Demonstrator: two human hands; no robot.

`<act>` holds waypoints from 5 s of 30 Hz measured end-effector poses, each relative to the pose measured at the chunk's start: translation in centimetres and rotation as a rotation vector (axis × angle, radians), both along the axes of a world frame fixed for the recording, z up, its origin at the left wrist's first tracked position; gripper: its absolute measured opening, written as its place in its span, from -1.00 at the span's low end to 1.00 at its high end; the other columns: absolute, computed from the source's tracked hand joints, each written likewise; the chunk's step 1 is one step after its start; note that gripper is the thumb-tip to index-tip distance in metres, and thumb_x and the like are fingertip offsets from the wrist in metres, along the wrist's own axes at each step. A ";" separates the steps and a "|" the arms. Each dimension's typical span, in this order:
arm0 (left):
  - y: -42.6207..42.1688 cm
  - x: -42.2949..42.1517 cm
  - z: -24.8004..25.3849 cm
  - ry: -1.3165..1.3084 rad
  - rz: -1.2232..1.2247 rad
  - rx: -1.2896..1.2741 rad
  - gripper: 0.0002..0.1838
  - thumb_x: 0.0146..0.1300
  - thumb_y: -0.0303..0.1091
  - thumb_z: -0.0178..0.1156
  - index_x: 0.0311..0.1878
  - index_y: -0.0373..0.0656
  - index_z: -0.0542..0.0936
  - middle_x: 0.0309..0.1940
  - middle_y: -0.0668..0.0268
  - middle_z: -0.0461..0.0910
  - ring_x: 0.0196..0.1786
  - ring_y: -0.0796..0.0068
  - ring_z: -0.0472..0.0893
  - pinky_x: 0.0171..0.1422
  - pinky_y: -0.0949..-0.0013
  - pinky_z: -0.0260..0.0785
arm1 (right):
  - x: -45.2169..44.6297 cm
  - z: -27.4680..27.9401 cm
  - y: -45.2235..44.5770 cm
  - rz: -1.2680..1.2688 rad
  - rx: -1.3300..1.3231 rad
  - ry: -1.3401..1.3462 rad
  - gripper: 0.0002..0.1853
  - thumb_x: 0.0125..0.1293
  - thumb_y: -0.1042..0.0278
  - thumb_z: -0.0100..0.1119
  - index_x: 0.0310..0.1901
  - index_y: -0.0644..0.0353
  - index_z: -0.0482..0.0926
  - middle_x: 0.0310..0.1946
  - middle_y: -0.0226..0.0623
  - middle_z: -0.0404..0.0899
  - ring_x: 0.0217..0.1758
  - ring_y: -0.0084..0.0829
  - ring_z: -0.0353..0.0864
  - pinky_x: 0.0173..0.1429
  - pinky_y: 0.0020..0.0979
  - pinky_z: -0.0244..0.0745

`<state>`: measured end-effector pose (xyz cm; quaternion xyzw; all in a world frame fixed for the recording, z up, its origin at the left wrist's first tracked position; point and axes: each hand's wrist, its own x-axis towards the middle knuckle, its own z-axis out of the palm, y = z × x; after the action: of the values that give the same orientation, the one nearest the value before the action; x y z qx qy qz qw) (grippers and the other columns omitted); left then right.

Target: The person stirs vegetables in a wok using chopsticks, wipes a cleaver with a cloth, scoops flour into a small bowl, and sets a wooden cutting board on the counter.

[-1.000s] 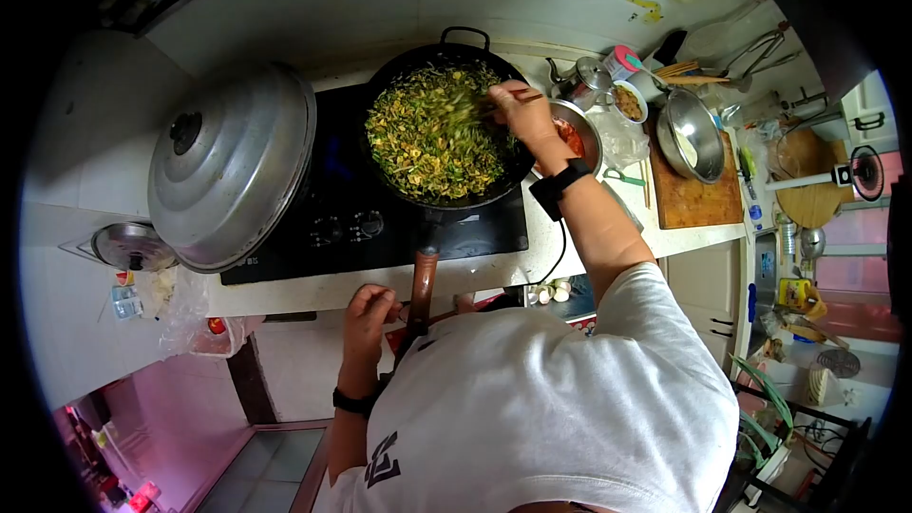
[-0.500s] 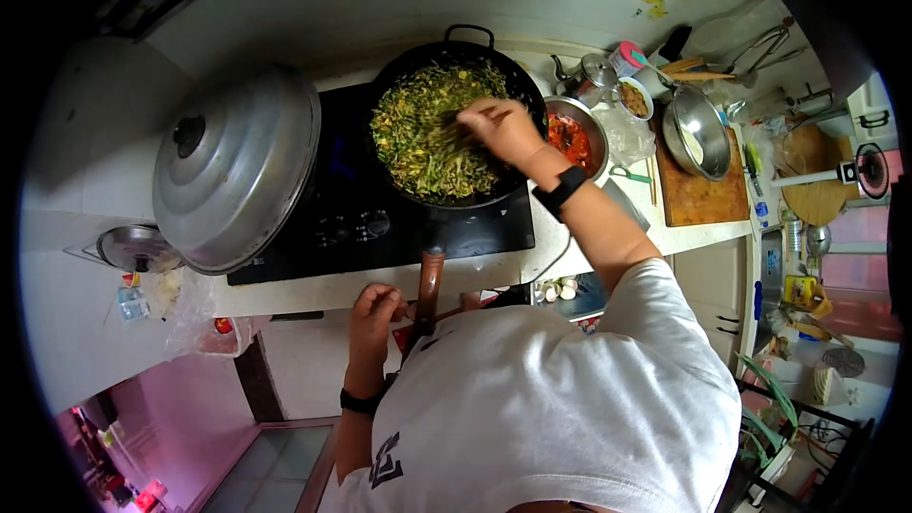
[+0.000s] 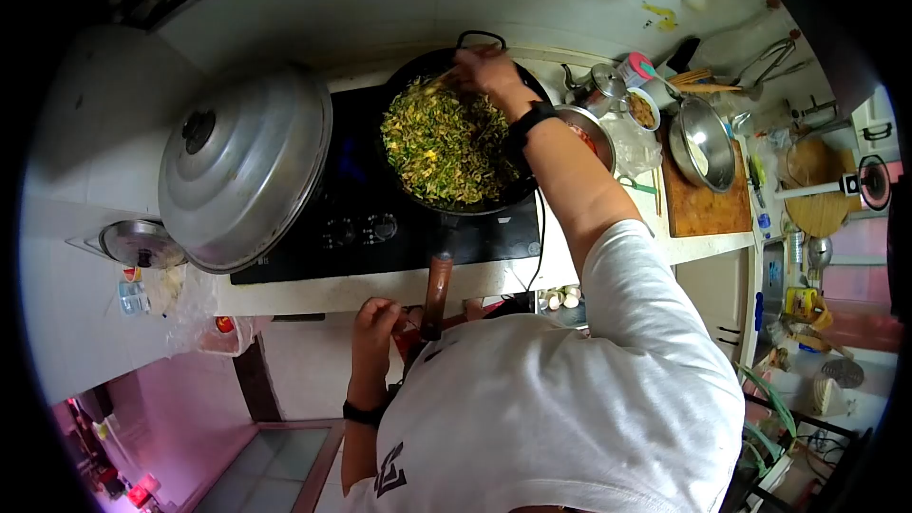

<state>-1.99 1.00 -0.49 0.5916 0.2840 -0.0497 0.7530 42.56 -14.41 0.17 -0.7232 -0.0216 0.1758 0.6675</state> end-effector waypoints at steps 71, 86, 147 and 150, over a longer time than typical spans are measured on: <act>-0.4 -1.4 0.9 -0.003 0.020 0.052 -0.86 0.37 -0.33 0.15 -0.20 -0.21 0.55 -0.42 0.36 0.58 -0.35 0.62 0.51 -0.20 0.50 0.38 | -8.5 2.4 -9.6 -0.030 -0.237 -0.486 -0.73 0.32 0.25 0.28 -0.30 0.37 0.66 -0.41 -0.21 0.70 -0.46 -0.40 0.64 -0.30 -0.39 0.53; -1.6 -1.0 0.8 -0.032 -0.063 0.042 -0.89 0.40 -0.38 0.13 -0.22 -0.21 0.53 -0.42 0.38 0.56 -0.35 0.62 0.50 -0.19 0.51 0.38 | -6.5 0.0 -0.8 0.267 -0.062 -0.271 -0.73 0.30 0.16 0.33 -0.23 0.24 0.68 -0.34 -0.19 0.68 -0.31 -0.36 0.60 -0.09 -0.36 0.49; -0.8 -0.5 0.9 -0.054 0.009 0.029 -0.84 0.40 -0.33 0.10 -0.20 -0.24 0.52 -0.42 0.36 0.55 -0.37 0.62 0.48 -0.21 0.51 0.35 | -11.9 4.0 -8.3 0.136 -0.143 -0.393 -0.80 0.41 0.29 0.19 -0.24 0.28 0.63 -0.48 -0.40 0.59 -0.43 -0.58 0.54 -0.30 -0.52 0.47; -0.6 -0.4 0.5 -0.023 0.039 0.031 -0.84 0.39 -0.33 0.10 -0.21 -0.24 0.52 -0.43 0.37 0.55 -0.38 0.62 0.46 -0.22 0.51 0.33 | -14.3 7.0 -10.5 0.236 -0.058 -0.410 -0.83 0.38 0.37 0.24 -0.24 0.32 0.67 -0.36 -0.33 0.66 -0.37 -0.57 0.57 -0.27 -0.53 0.49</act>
<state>-2.40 0.39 0.04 0.5980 0.2873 -0.0237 0.7478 28.30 -24.87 7.16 -0.7553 -0.2360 0.1026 0.6028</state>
